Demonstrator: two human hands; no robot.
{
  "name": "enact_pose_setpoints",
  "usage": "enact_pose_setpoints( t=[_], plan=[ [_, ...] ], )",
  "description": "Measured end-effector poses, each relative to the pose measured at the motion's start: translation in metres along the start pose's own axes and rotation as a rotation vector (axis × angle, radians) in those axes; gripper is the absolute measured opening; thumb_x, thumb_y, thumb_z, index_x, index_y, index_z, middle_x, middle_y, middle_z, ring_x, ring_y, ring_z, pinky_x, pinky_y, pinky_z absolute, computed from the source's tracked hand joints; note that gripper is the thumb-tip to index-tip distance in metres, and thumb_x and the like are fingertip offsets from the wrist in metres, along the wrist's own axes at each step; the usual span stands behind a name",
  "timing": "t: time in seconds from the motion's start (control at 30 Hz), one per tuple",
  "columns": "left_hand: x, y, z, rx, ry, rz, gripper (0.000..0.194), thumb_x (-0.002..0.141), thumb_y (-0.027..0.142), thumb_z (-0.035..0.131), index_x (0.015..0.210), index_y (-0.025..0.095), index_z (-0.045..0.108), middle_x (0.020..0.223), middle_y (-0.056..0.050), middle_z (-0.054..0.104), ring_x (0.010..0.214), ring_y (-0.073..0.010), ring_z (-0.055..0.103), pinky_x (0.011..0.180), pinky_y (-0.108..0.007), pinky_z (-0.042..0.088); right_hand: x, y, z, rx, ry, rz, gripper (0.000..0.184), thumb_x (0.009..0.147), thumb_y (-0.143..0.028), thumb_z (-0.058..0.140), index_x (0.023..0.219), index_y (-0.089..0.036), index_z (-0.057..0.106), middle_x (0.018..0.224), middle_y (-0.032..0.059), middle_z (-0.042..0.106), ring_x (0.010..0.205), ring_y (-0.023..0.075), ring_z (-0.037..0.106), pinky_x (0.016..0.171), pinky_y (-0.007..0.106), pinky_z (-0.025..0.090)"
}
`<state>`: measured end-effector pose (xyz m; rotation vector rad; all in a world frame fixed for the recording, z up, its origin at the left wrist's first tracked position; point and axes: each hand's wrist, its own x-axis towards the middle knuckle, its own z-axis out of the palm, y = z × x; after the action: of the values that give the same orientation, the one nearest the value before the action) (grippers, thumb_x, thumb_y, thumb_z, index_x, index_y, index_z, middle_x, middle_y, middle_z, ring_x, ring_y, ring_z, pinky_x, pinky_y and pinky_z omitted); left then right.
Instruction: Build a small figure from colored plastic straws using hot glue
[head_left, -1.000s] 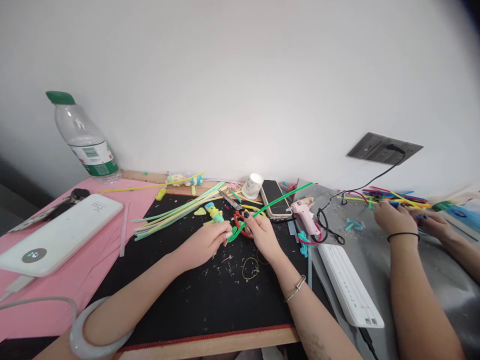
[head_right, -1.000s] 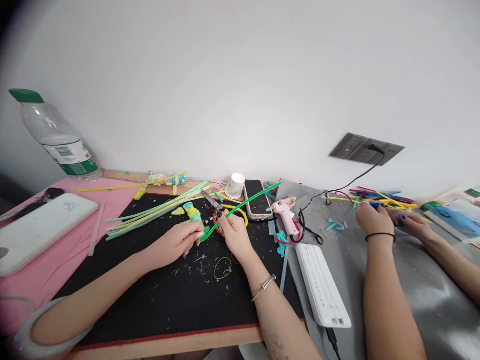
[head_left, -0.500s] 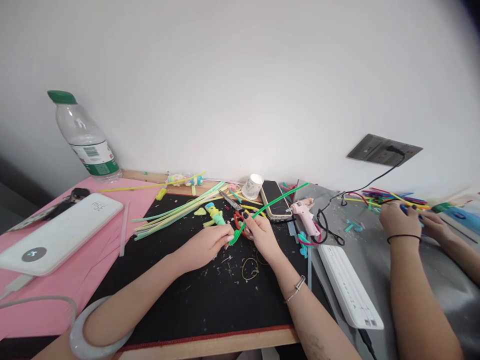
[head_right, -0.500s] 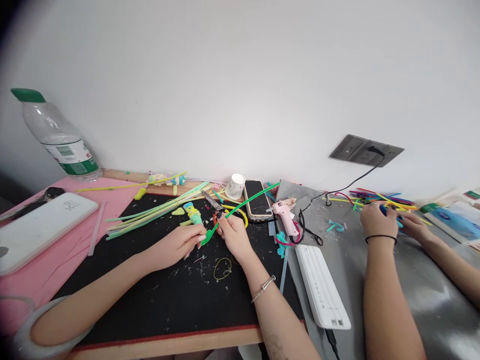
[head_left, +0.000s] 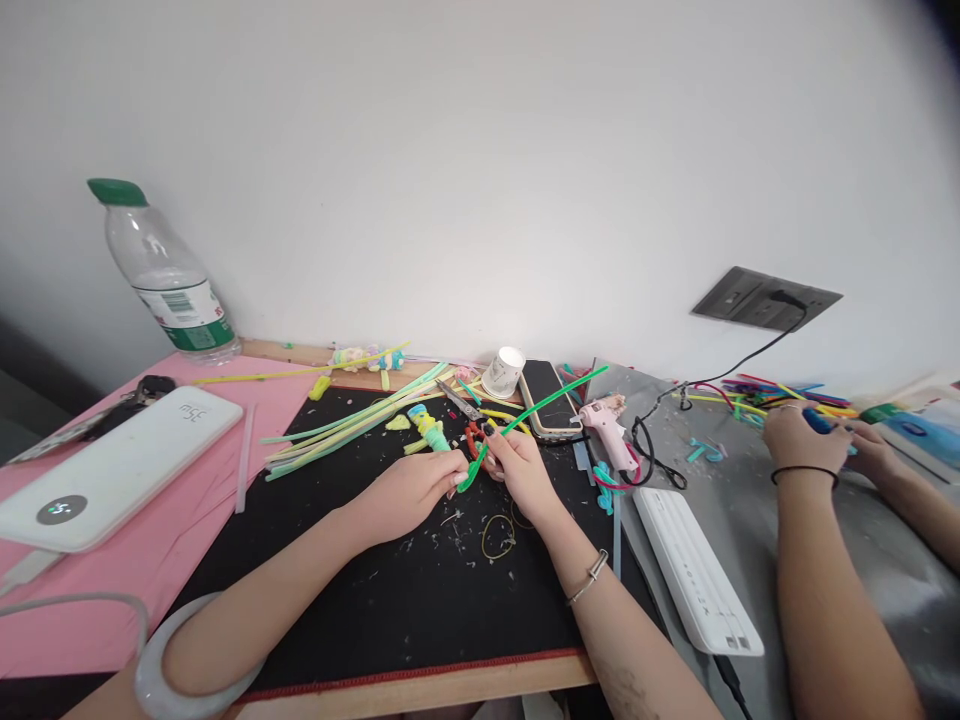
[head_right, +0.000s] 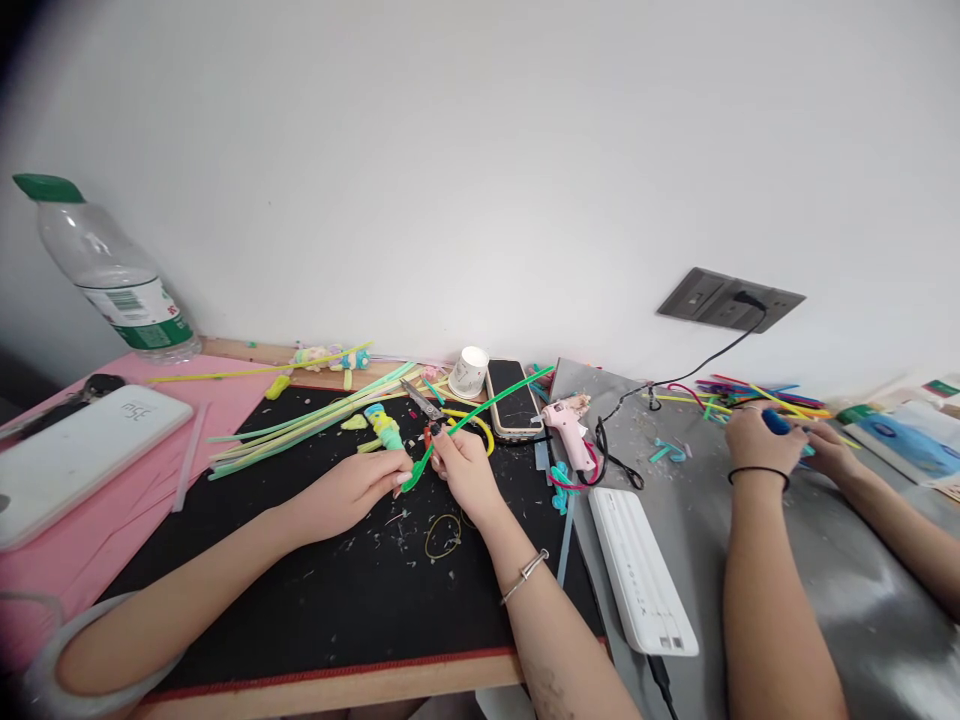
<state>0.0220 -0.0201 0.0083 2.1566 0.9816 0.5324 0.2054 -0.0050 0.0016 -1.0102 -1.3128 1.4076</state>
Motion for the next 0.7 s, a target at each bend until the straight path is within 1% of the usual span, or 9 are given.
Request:
enact_pose_setpoints(
  t=[0.23,0.43,0.7],
  plan=[
    [0.0002,-0.0002,0.0006,0.052,0.0,-0.005,0.024,0.096,0.029,0.029,0.078,0.022,0.042,0.077,0.001,0.053,0.073,-0.0164,0.05,0.068,-0.028,0.035,-0.0002,-0.0008,0.0018,0.036,0.006,0.012,0.05,0.075,-0.058,0.062,0.052,-0.017,0.043,0.044,-0.0072,0.034,0.039,0.0034,0.024,0.041,0.022,0.014],
    [0.0002,-0.0004,0.0005,0.069,-0.006,0.013,0.021,0.096,0.026,0.029,0.079,0.022,0.041,0.076,0.002,0.052,0.072,-0.0158,0.049,0.067,-0.027,0.034,-0.0004,-0.0006,0.0006,0.01,0.008,0.011,0.051,0.076,-0.059,0.061,0.051,-0.017,0.045,0.043,-0.0068,0.033,0.039,0.0041,0.023,0.041,0.022,0.013],
    [0.0001,-0.001,0.0011,0.083,-0.013,0.023,0.019,0.095,0.024,0.029,0.08,0.022,0.041,0.077,0.001,0.052,0.073,-0.0159,0.05,0.067,-0.027,0.034,-0.0007,-0.0024,0.002,0.0,-0.004,0.004,0.052,0.075,-0.06,0.06,0.05,-0.017,0.044,0.043,-0.0068,0.033,0.04,0.0042,0.024,0.041,0.022,0.013]
  ],
)
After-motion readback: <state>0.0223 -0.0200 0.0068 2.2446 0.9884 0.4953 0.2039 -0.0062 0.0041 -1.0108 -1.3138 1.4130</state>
